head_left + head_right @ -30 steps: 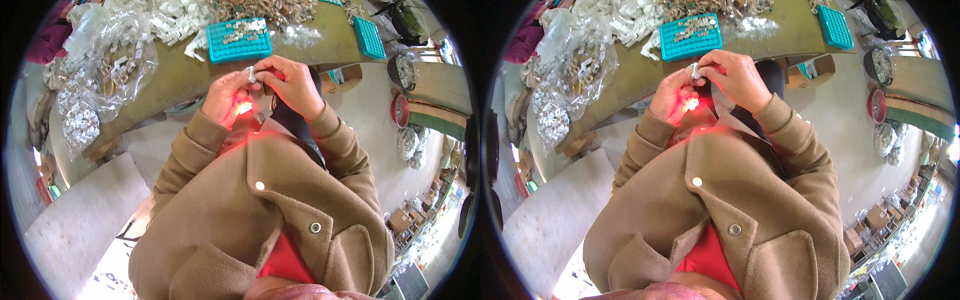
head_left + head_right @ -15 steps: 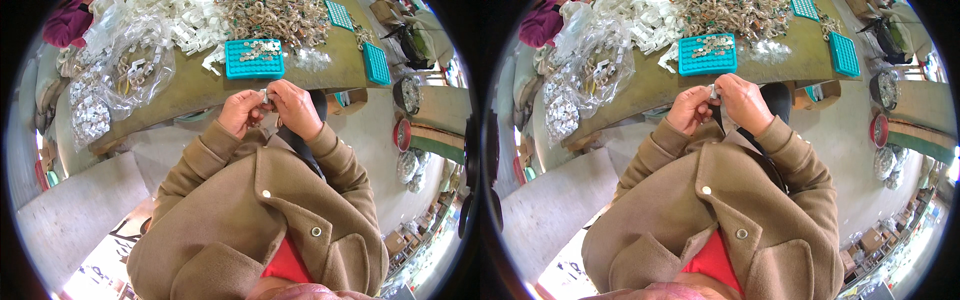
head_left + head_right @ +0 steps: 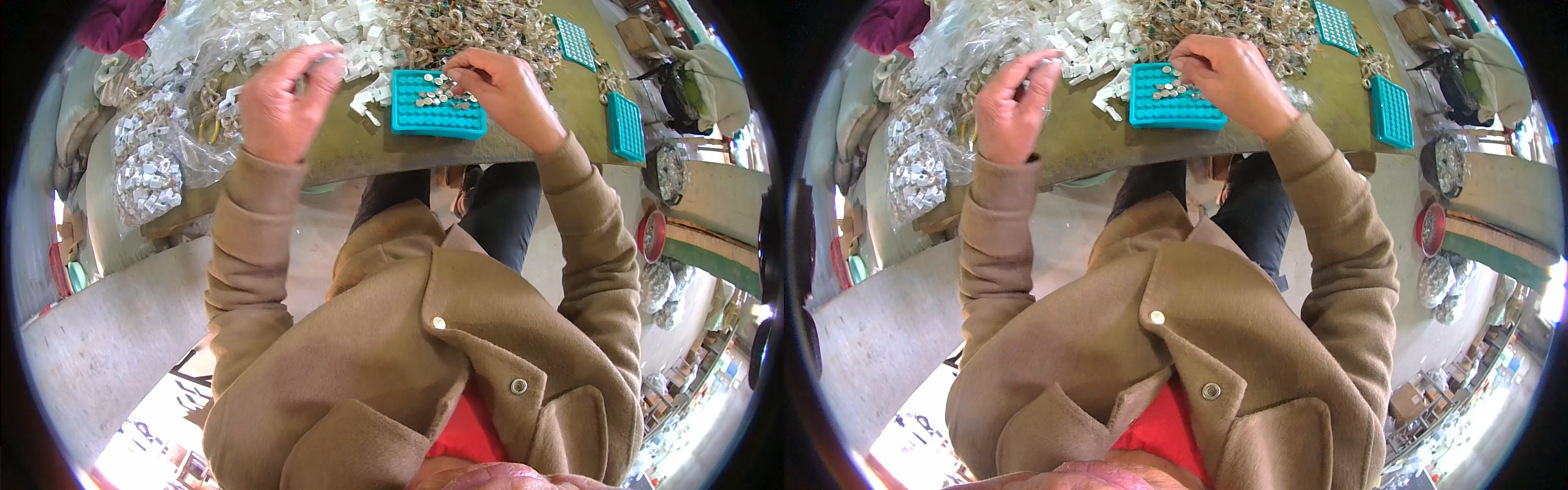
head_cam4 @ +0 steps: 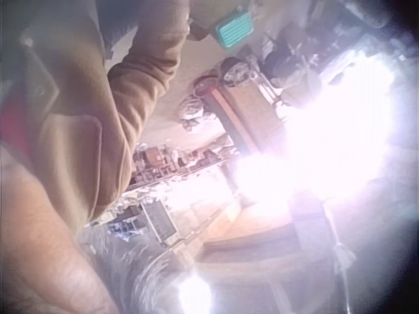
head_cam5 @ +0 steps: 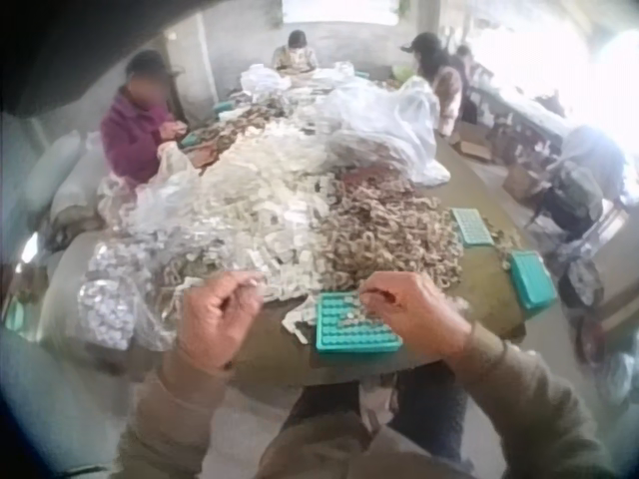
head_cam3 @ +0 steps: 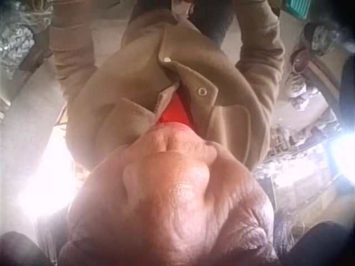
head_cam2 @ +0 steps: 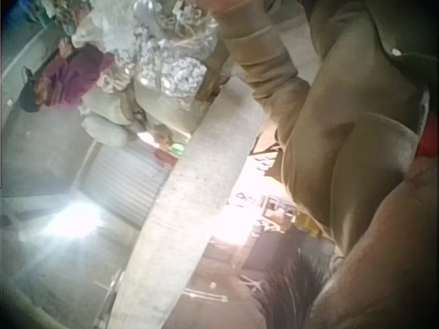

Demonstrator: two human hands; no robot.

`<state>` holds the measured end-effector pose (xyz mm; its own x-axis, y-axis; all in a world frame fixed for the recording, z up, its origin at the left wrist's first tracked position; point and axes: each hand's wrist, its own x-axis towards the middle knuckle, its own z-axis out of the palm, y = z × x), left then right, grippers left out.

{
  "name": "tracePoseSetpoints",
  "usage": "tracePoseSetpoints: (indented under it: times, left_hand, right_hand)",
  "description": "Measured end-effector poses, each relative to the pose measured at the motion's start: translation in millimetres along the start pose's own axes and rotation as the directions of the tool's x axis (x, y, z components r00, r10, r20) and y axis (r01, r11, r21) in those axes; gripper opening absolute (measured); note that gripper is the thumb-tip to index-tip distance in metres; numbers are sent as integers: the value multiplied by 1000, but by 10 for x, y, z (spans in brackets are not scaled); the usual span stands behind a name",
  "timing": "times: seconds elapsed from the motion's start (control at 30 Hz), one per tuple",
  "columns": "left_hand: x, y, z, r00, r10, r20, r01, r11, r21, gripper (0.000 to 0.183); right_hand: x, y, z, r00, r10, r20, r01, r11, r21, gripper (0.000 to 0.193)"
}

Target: The person assembles small white plastic electrical components by inserting metal pins and securing them with a red-handled tool. They repeatedly pick up components, insert pins, and use the tool to fasten them, then place the finished units into a clear plastic bag.

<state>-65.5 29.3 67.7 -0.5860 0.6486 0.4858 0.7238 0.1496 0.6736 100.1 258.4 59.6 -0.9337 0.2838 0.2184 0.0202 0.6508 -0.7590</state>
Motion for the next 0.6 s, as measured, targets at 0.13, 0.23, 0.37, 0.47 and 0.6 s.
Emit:
tracePoseSetpoints:
  times: [0.13,0.23,0.37,0.47,0.6]
  left_hand:
    - [97,-508,-330,1000,15,-8,-7,784,621,30]
    - [-118,-510,-282,980,-85,-181,130,958,254,33]
    - [-454,-198,147,942,-335,-19,284,827,-484,26]
    - [-544,-100,414,867,-446,223,478,615,-627,25]
    - [-501,-205,491,778,-531,338,577,388,-719,24]
  right_hand:
    - [367,140,234,974,-225,4,211,906,-367,14]
    - [551,217,428,963,-241,118,267,823,-502,16]
    - [765,224,722,952,-140,272,298,630,-717,13]
    - [865,233,745,946,-155,285,319,606,-729,14]
    - [905,299,535,988,-157,0,147,927,-344,11]
